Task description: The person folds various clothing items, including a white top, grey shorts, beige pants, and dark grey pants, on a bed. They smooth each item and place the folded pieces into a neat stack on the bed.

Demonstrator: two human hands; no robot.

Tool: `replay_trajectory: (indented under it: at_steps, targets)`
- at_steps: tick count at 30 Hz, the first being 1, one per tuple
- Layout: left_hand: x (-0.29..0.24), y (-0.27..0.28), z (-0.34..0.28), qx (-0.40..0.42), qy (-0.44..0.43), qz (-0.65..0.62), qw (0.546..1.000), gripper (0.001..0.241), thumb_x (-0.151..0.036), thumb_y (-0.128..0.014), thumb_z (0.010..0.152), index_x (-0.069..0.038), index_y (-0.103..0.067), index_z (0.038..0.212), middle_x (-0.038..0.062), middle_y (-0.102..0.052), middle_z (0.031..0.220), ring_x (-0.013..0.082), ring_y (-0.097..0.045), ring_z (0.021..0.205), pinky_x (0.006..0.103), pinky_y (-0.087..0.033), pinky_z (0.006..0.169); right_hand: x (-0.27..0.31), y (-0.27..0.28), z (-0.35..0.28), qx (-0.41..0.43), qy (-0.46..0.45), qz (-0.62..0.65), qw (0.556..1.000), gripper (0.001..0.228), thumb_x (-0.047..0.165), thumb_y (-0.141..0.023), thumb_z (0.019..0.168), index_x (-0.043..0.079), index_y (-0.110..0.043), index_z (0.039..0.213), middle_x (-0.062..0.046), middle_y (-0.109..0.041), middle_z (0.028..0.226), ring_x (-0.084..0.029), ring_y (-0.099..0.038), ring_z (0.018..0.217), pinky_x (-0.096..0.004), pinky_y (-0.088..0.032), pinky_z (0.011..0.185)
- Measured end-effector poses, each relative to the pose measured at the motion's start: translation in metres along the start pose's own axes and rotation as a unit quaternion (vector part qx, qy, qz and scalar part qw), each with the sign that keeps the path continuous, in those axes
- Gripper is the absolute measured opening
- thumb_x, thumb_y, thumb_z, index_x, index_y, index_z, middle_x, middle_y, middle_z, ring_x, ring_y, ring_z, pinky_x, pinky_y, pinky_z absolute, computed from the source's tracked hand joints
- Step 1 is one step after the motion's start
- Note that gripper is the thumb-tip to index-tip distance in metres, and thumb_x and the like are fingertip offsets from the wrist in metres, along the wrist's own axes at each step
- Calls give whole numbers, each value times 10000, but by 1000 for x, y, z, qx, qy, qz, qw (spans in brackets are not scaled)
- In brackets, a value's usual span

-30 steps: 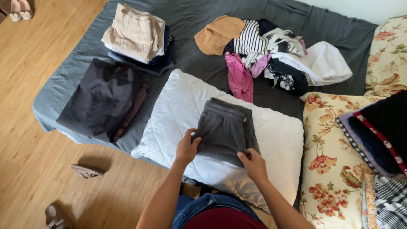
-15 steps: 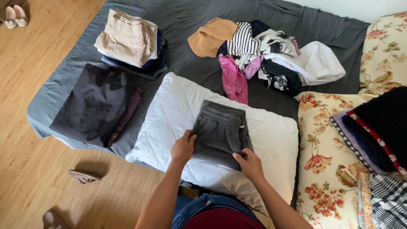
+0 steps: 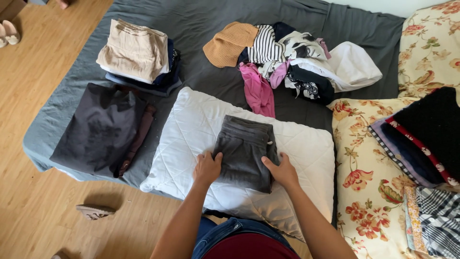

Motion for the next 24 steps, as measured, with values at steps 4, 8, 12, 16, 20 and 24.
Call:
replay_trajectory:
  at_steps: [4, 8, 12, 16, 20, 24]
  targets:
    - [13, -18, 34, -6, -56, -10, 998, 678, -632, -510, 963, -52, -581, 1307, 245, -488, 1393, 412, -495, 1290, 506, -402, 1052, 20, -4, -15, 148, -73, 120, 979, 940, 591, -816, 701, -10, -568, 1380, -274, -722, 1158, -367, -706, 968, -440, -547, 784]
    - [-6, 1, 30, 52, -105, -118, 986, 698, -627, -550, 976, 35, -628, 1183, 256, -670, 1171, 399, -631, 1138, 476, -484, 975, 63, -10, -36, 196, -64, 245, 947, 918, 300, -881, 677, 109, -402, 1437, -172, -675, 1197, -262, -705, 978, -406, -564, 742]
    - [-29, 95, 15, 21, -136, -174, 975, 564, -506, -656, 942, -69, -590, 1293, 225, -730, 894, 379, -724, 904, 442, -550, 816, 98, -27, -45, 151, -106, 354, 917, 938, 57, -841, 714, 158, -338, 1498, -189, -681, 1173, -255, -709, 945, -385, -554, 695]
    - [-29, 195, 29, 45, -129, -188, 973, 702, -368, -653, 916, -216, -390, 1550, 208, -717, 772, 343, -715, 769, 425, -533, 777, 200, -42, -64, 133, -69, 385, 911, 1062, -8, -787, 722, 277, -271, 1605, -168, -675, 1178, -245, -689, 922, -386, -532, 674]
    - [-13, 287, 81, 26, -287, -280, 916, 464, -174, -695, 965, -116, -586, 1412, 141, -715, 1017, 206, -661, 982, 324, -514, 912, 306, -89, -46, 171, 59, 372, 910, 887, -40, -746, 792, 177, -407, 1582, -127, -657, 1287, -184, -658, 1073, -329, -539, 906]
    - [9, 381, 143, 8, -355, -323, 877, 226, -76, -707, 976, -48, -714, 1201, 31, -732, 1125, 115, -649, 1066, 257, -499, 945, 437, -124, -23, 158, 264, 280, 909, 708, -8, -729, 861, 93, -491, 1520, -38, -563, 1467, -104, -513, 1315, -249, -378, 1103]
Point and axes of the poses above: each hand's wrist, its own z-axis towards the middle knuckle, its own y-axis out of the back of the hand, x = y × z, the point moved 10 cm from there along z, towards the middle knuckle
